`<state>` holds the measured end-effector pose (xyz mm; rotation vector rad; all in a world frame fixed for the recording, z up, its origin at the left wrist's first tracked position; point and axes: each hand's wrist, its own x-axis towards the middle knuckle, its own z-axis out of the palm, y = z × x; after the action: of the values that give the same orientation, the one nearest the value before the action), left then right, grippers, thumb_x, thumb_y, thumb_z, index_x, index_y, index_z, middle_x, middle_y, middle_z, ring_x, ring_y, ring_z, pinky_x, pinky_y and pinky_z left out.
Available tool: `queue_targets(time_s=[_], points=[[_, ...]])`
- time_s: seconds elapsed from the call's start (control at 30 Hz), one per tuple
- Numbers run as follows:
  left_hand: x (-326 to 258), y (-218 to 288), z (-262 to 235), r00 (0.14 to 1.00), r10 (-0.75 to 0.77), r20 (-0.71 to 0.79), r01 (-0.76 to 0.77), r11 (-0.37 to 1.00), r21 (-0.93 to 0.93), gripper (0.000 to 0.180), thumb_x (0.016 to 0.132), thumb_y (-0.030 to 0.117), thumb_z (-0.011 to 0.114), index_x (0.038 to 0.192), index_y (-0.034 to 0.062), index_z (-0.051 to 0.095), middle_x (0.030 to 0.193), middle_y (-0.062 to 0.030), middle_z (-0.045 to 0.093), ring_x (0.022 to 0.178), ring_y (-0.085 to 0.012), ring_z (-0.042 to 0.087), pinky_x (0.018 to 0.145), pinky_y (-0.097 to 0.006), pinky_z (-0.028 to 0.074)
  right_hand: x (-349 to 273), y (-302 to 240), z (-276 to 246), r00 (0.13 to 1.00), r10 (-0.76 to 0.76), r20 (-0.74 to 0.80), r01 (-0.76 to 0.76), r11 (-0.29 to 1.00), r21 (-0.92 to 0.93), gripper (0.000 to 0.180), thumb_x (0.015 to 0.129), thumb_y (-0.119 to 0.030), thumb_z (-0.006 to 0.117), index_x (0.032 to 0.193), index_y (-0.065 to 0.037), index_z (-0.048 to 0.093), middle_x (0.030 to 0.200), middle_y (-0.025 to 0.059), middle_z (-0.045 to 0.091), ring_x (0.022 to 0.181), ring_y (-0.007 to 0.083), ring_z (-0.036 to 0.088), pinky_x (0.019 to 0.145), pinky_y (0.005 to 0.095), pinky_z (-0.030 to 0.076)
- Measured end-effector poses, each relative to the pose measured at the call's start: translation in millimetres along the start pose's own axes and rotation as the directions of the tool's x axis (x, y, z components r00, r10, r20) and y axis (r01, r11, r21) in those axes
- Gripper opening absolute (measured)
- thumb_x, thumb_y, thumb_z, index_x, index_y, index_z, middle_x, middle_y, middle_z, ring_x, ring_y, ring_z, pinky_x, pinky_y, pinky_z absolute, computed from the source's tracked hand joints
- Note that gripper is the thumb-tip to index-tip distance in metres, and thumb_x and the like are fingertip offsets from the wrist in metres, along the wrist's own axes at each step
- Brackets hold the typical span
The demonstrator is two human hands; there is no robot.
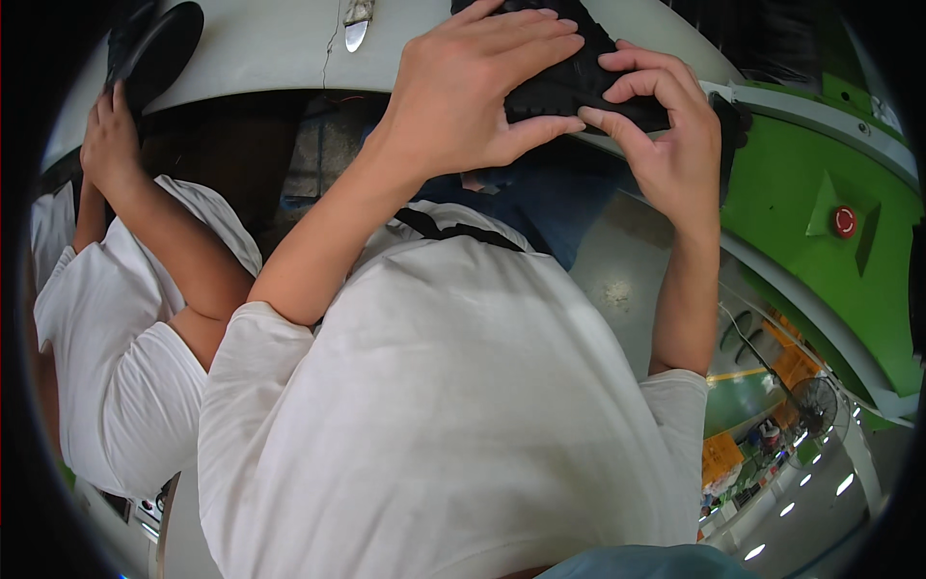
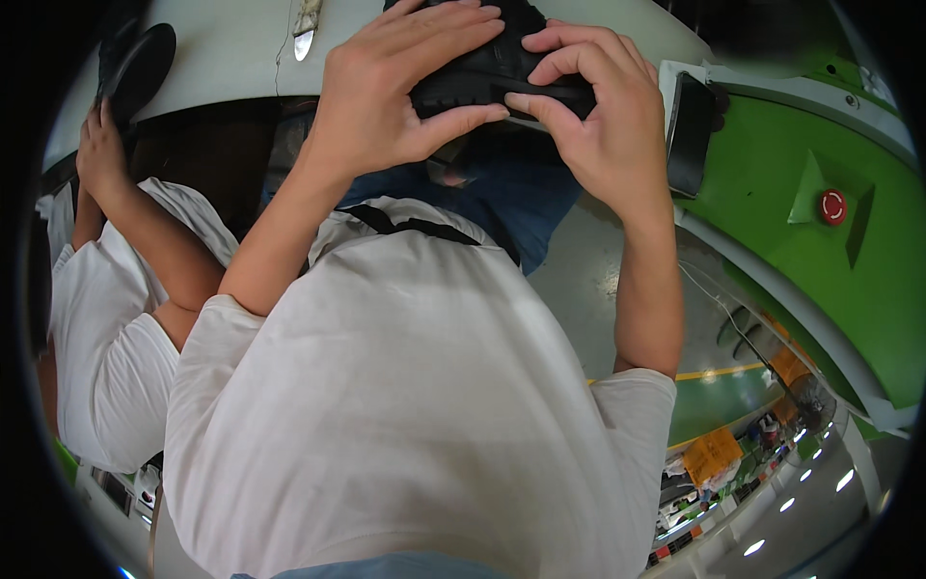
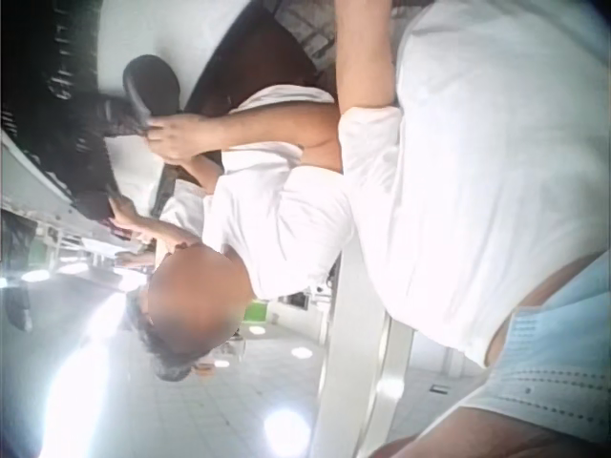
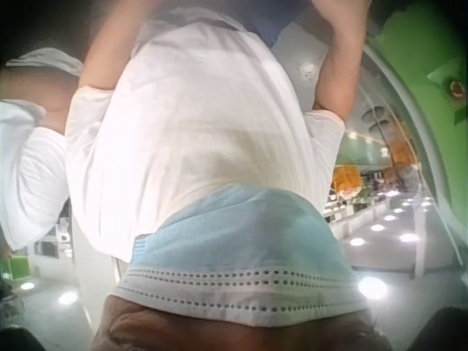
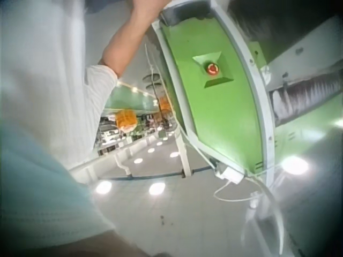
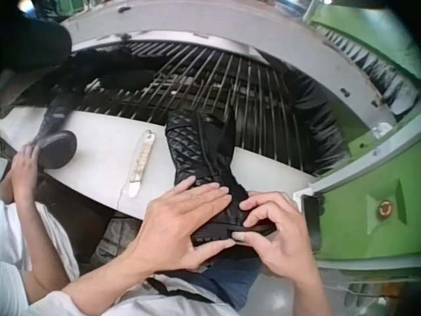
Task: The person repeatedly rubs black boots against a rotating brush on a green machine to polish them. They handle the boots one at a time, adjusting their position to ensure the brush contacts different surfaces, then place them on a conveyor belt.
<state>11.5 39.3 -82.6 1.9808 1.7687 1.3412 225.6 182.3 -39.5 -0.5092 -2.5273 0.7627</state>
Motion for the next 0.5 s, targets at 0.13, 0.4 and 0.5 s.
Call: queue_targets(time_s=[0.13,0.4,0.5], points=[[-12,-6,10,0.995,0.037,-0.095,-0.026,0.993,0.114,0.077,0.077,0.044,0.099,0.144,0.0126,0.077,0.152,-0.0091,0.074,0.147,-0.0302,0.066,0.124,-0.053,0.051,5,-9,-3,0.979,0.201,0.018,-0.202,0.977,0.074,0.062,0.072,-0.013,0.103,0.121,-0.006,0.067,0.118,0.0085,0.082,0.118,0.0268,0.077,0.107,0.0392,0.057],[-19,6,-11,0.999,0.033,0.027,-0.035,0.992,0.117,0.079,0.078,0.042,0.098,0.145,0.0082,0.073,0.155,-0.0096,0.072,0.150,-0.0359,0.062,0.123,-0.054,0.051,-21,-3,-15,0.987,-0.097,-0.126,0.080,0.987,-0.139,0.063,0.069,-0.017,0.104,0.126,-0.008,0.077,0.117,0.0088,0.080,0.119,0.0300,0.076,0.100,0.0408,0.061],[1,13,-11,0.992,0.121,0.023,-0.123,0.977,0.174,0.081,0.079,0.047,0.097,0.145,0.0072,0.072,0.148,-0.0119,0.074,0.148,-0.0362,0.062,0.127,-0.053,0.047,-38,7,-19,0.970,-0.217,-0.106,0.193,0.961,-0.200,0.044,0.076,-0.009,0.099,0.117,-0.006,0.083,0.125,0.0119,0.079,0.125,0.0338,0.076,0.108,0.0482,0.062]])
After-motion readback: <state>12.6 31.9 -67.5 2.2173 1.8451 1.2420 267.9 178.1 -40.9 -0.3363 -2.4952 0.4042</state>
